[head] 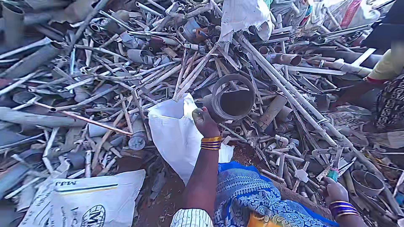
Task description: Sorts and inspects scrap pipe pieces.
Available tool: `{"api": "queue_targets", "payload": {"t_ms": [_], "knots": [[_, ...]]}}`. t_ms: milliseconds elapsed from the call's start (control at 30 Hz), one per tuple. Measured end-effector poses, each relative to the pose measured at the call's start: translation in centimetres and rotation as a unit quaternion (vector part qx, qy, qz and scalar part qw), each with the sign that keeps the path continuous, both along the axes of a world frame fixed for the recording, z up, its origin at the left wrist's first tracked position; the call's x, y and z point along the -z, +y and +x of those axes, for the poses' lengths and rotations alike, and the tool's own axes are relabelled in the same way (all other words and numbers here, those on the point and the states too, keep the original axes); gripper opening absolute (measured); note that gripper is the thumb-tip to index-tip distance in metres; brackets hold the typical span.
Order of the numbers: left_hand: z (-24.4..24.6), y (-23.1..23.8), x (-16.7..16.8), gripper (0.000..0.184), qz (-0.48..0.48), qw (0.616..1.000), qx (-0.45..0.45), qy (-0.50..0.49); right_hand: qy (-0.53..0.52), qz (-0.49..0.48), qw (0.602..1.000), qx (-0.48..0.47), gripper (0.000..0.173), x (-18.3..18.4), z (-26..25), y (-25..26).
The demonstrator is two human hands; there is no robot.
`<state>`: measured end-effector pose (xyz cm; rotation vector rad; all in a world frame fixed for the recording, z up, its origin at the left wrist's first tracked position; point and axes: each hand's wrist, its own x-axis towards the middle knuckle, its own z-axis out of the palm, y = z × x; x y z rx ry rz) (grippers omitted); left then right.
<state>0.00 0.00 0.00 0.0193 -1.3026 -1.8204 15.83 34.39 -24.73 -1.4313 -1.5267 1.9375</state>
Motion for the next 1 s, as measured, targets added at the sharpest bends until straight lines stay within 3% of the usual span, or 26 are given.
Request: {"api": "queue_targets", "payload": {"t_ms": [67, 100, 167, 267, 367, 400, 500, 600, 700, 767, 833, 933, 1000], "knots": [[0.2, -5.3, -5.0, 0.008, -0.117, 0.974, -0.171, 0.09, 0.006, -0.007, 1.0, -0.003, 0.014, -0.3, 0.4, -0.2], [0.2, -7.8, -7.3, 0.009, -0.185, 0.941, -0.265, 0.102, 0.004, -0.006, 1.0, -0.008, 0.015, -0.5, 0.7, -0.3], [-0.2, -12.0, -10.6, 0.025, -0.325, 0.854, -0.404, 0.033, 0.001, -0.001, 1.0, -0.014, 0.015, -0.8, 1.1, -0.4], [-2.2, -16.1, -12.0, 0.035, -0.558, 0.727, -0.337, -0.217, -0.005, 0.013, 1.0, -0.019, 0.017, -0.4, 1.6, 0.0], [-4.3, -19.5, -8.9, 0.031, -0.678, 0.606, -0.169, -0.38, -0.023, 0.024, 0.999, -0.02, 0.021, 0.0, 2.5, 0.0], [-4.7, -20.6, -7.8, 0.029, -0.68, 0.598, -0.112, -0.409, -0.024, 0.022, 0.999, -0.018, 0.026, 0.3, 2.6, 0.0], [-4.7, -21.3, -4.5, 0.034, -0.579, 0.688, 0.05, -0.434, -0.029, 0.037, 0.999, -0.008, 0.029, -0.1, 3.3, 0.5], [-4.2, -21.5, -1.1, 0.037, -0.483, 0.728, 0.065, -0.483, -0.034, 0.052, 0.998, -0.015, 0.028, -0.7, 3.8, 0.4], [-4.0, -20.9, -1.2, 0.05, -0.518, 0.662, 0.059, -0.539, -0.025, 0.043, 0.999, -0.002, 0.026, -1.6, 3.7, 0.0], [-3.4, -19.9, -2.0, 0.068, -0.585, 0.594, 0.109, -0.541, -0.017, 0.012, 1.0, 0.016, 0.022, -2.5, 3.7, -0.3], [-2.8, -19.6, -0.8, 0.076, -0.621, 0.567, 0.164, -0.515, -0.012, -0.007, 1.0, 0.022, 0.021, -3.3, 4.1, -0.5], [1.8, -16.9, -0.8, 0.079, -0.641, 0.597, 0.236, -0.421, -0.004, -0.004, 1.0, 0.025, 0.023, -3.4, 3.9, 0.3], [3.9, -17.0, 0.5, 0.1, -0.645, 0.627, 0.279, -0.335, 0.006, -0.013, 0.999, 0.037, 0.027, -2.8, 3.7, 1.1]]}}
